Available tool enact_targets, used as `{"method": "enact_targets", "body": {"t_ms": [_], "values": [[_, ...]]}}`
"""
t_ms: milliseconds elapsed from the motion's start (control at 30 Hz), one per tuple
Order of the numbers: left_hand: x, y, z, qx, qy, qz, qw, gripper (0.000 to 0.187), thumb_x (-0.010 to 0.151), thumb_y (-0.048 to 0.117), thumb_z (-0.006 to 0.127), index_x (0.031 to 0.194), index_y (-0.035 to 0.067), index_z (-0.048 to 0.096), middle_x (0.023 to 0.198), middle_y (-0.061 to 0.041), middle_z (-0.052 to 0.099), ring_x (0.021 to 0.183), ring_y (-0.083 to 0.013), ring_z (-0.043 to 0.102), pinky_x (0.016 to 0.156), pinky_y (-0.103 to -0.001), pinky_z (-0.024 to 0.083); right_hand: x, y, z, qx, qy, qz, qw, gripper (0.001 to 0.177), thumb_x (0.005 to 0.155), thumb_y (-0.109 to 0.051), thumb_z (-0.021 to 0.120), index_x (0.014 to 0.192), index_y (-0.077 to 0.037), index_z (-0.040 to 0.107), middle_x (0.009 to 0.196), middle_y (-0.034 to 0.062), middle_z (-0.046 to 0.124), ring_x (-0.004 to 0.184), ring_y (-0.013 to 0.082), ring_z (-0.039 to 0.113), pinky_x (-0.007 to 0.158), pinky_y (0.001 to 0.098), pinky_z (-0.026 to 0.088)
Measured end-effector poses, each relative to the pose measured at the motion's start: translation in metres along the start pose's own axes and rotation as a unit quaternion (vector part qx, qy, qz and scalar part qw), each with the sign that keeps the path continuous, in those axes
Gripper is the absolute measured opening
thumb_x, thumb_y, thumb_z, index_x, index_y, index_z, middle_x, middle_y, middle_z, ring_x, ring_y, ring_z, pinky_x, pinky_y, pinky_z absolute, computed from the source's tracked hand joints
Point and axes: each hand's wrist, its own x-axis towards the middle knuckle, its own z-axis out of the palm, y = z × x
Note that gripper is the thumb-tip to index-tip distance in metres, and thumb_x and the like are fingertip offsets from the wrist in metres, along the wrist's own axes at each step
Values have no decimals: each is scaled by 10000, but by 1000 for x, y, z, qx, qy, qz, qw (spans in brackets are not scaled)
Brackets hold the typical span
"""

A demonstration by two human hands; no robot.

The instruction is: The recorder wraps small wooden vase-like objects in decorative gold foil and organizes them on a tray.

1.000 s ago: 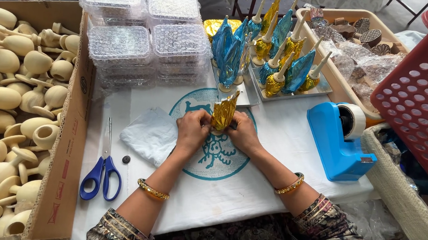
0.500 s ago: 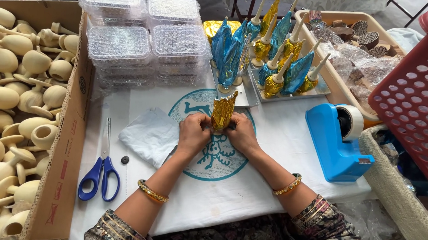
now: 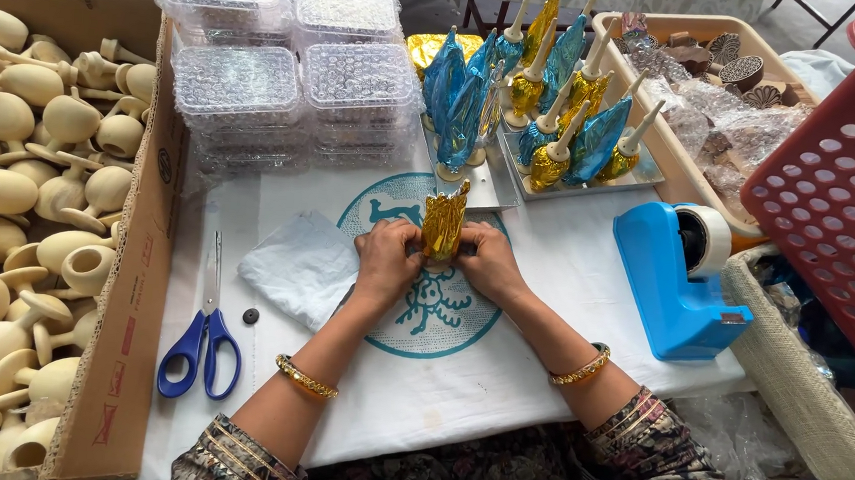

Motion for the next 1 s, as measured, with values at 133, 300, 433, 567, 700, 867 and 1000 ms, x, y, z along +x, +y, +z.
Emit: {"method": "enact_targets", "body": {"t_ms": [133, 300, 433, 567, 700, 867, 1000], "values": [[1, -5, 1, -9, 0, 12, 1000, 149, 711, 45, 810, 808, 118, 725, 907, 43, 706, 1013, -206, 596, 945, -401, 320, -2, -1, 1, -15, 8, 8, 1000, 224, 787, -56, 801, 1005, -104, 824, 1040, 31, 749, 988, 215, 620, 967, 372, 494], [1, -4, 0, -16, -17, -12, 1000, 128, 740, 56, 807, 815, 114, 720, 878, 33, 707, 986, -203, 604, 955, -391, 324, -4, -1, 1, 24, 22, 53, 998, 235, 771, -51, 812, 998, -108, 823, 959, 37, 740, 937, 194, 649, 910, 346, 553], [2, -9, 3, -18, -6, 4, 1000, 122, 729, 48, 810, 781, 102, 713, 870, 29, 714, 988, -211, 601, 952, -388, 322, -2, 0, 1, 47, 9, 16, 999, 230, 770, -84, 826, 999, -112, 821, 999, 11, 743, 971, 188, 625, 938, 350, 526], [4, -11, 4, -22, -7, -1, 1000, 103, 749, 46, 803, 781, 119, 737, 817, 28, 719, 962, -192, 613, 954, -387, 309, -3, -7, -3, 5, -23, 30, 999, 229, 784, -126, 832, 1012, -131, 819, 1036, -1, 723, 978, 203, 573, 968, 360, 478], [4, -12, 4, -23, -14, -12, 1000, 99, 741, 48, 809, 777, 110, 741, 785, 23, 719, 939, -177, 624, 988, -370, 313, -3, -1, -1, 8, -33, 13, 999, 192, 827, -118, 786, 1017, -135, 809, 1060, -17, 714, 1003, 197, 571, 985, 359, 490], [4, -3, -3, -34, -17, -27, 999, 113, 758, 60, 812, 820, 132, 751, 792, 28, 723, 937, -180, 621, 985, -371, 315, -2, -3, -1, -5, -40, 27, 999, 169, 841, -113, 774, 1003, -138, 814, 1043, -26, 719, 985, 204, 563, 980, 360, 492], [3, 1, -6, -34, -7, -22, 999, 288, 726, 48, 798, 989, 162, 766, 874, 44, 723, 976, -192, 595, 955, -386, 315, -2, -7, -4, 2, -43, 26, 999, 194, 821, -87, 772, 1003, -136, 818, 1058, -23, 708, 989, 205, 560, 989, 368, 475]]}}
